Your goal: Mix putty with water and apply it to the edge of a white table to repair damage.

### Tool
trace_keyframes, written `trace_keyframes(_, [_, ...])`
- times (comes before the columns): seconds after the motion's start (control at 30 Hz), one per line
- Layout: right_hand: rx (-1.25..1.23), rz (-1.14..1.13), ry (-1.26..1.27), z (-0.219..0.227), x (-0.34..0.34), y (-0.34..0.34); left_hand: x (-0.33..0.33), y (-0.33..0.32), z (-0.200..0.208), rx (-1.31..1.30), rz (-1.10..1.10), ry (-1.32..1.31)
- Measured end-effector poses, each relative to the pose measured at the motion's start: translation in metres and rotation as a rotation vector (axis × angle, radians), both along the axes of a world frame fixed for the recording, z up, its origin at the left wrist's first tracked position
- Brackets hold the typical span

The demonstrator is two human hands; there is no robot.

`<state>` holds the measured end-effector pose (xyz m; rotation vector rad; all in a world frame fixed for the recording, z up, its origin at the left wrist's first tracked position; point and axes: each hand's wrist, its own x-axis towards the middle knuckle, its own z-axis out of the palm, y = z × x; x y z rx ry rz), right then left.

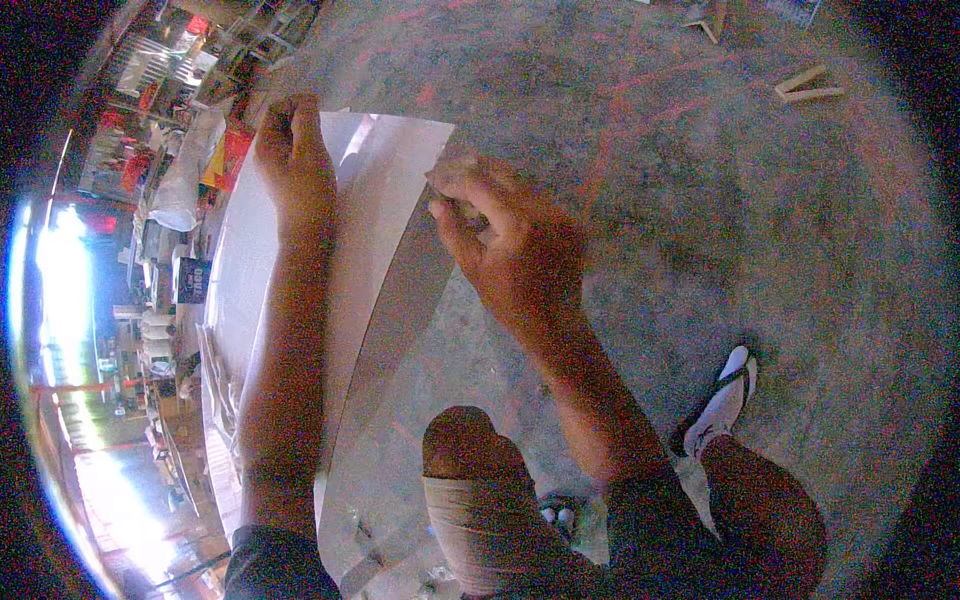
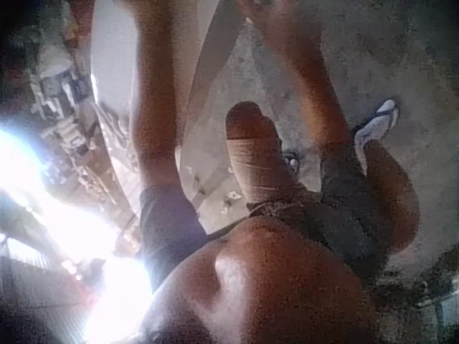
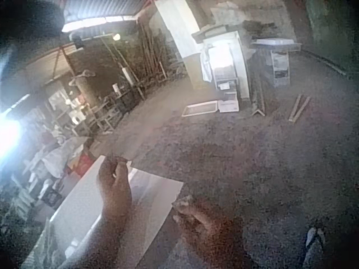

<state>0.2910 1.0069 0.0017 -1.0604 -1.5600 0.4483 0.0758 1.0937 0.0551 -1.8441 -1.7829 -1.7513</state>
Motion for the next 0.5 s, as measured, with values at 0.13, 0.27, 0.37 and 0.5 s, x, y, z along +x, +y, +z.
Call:
trace_keyframes(0.13, [-0.012,0.011,0.024,-0.005,-0.002,-0.001,-0.001,0.001,-0.001,-0.012,-0.007,-0.021])
trace_keyframes(0.27, [0.001,-0.015,-0.007,-0.008,-0.004,-0.004,0.001,-0.001,0.000,-0.012,-0.011,-0.041])
trace_keyframes(0.37, [-0.044,-0.005,0.007,-0.011,-0.007,-0.007,0.002,-0.002,0.001,0.003,-0.021,-0.012])
trace_keyframes(0.5, [-0.037,-0.031,0.002,-0.013,-0.012,-0.009,0.001,-0.001,0.001,-0.019,-0.004,-0.016])
